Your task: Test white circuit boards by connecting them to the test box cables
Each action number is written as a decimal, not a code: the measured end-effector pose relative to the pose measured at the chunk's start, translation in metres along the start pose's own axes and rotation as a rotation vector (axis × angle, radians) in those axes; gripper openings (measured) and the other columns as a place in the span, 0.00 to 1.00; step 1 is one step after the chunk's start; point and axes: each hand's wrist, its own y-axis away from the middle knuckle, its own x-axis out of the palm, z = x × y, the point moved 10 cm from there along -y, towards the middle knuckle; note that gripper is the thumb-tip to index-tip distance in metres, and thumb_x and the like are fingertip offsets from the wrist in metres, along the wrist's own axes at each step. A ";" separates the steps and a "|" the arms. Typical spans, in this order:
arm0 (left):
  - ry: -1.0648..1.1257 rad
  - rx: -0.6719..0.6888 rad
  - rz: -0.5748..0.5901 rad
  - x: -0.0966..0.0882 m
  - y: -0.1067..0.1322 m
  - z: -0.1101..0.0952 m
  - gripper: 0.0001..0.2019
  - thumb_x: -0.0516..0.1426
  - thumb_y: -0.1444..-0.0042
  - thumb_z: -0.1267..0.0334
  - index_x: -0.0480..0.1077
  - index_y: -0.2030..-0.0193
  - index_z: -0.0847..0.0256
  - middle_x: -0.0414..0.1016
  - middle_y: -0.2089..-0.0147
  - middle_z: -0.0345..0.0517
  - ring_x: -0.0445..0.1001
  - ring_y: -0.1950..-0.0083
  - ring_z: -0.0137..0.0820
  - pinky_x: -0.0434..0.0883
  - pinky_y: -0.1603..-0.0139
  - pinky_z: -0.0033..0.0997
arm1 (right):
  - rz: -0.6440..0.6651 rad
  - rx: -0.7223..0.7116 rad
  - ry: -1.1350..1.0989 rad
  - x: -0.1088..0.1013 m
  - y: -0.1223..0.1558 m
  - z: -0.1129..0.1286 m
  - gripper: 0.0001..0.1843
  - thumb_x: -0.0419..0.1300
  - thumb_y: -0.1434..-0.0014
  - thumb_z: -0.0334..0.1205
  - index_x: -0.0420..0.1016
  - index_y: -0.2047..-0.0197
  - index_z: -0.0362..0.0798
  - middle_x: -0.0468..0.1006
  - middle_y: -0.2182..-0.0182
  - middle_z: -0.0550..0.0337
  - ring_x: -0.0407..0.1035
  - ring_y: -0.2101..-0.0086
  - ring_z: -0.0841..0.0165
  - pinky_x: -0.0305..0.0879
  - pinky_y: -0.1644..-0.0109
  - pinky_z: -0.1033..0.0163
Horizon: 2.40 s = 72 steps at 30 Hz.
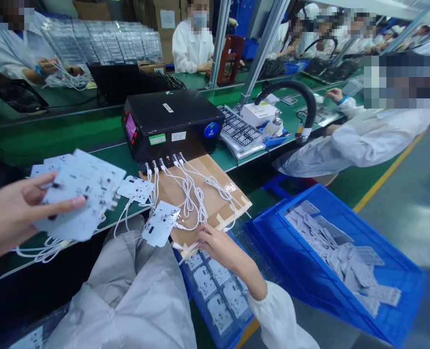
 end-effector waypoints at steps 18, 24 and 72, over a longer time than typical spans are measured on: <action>0.312 -0.140 0.055 0.107 0.008 0.024 0.54 0.76 0.55 0.63 0.56 0.23 0.43 0.82 0.43 0.52 0.85 0.49 0.46 0.86 0.56 0.38 | -0.735 0.244 -1.048 -0.020 -0.034 -0.002 0.17 0.66 0.35 0.56 0.80 0.61 0.50 0.67 0.72 0.65 0.55 0.79 0.77 0.58 0.78 0.68; 0.284 -0.109 0.086 0.110 0.008 0.024 0.53 0.75 0.49 0.63 0.53 0.21 0.45 0.78 0.37 0.54 0.84 0.46 0.43 0.85 0.51 0.36 | -0.700 0.099 -0.771 -0.027 -0.035 0.032 0.10 0.68 0.35 0.47 0.86 0.62 0.52 0.74 0.68 0.59 0.69 0.69 0.70 0.69 0.69 0.66; 0.301 0.190 0.295 0.129 -0.009 0.037 0.29 0.75 0.54 0.58 0.77 0.46 0.63 0.81 0.50 0.50 0.78 0.54 0.34 0.76 0.55 0.32 | -0.827 0.115 -0.259 -0.021 -0.016 0.027 0.14 0.68 0.36 0.52 0.84 0.61 0.49 0.76 0.64 0.56 0.71 0.67 0.67 0.68 0.64 0.61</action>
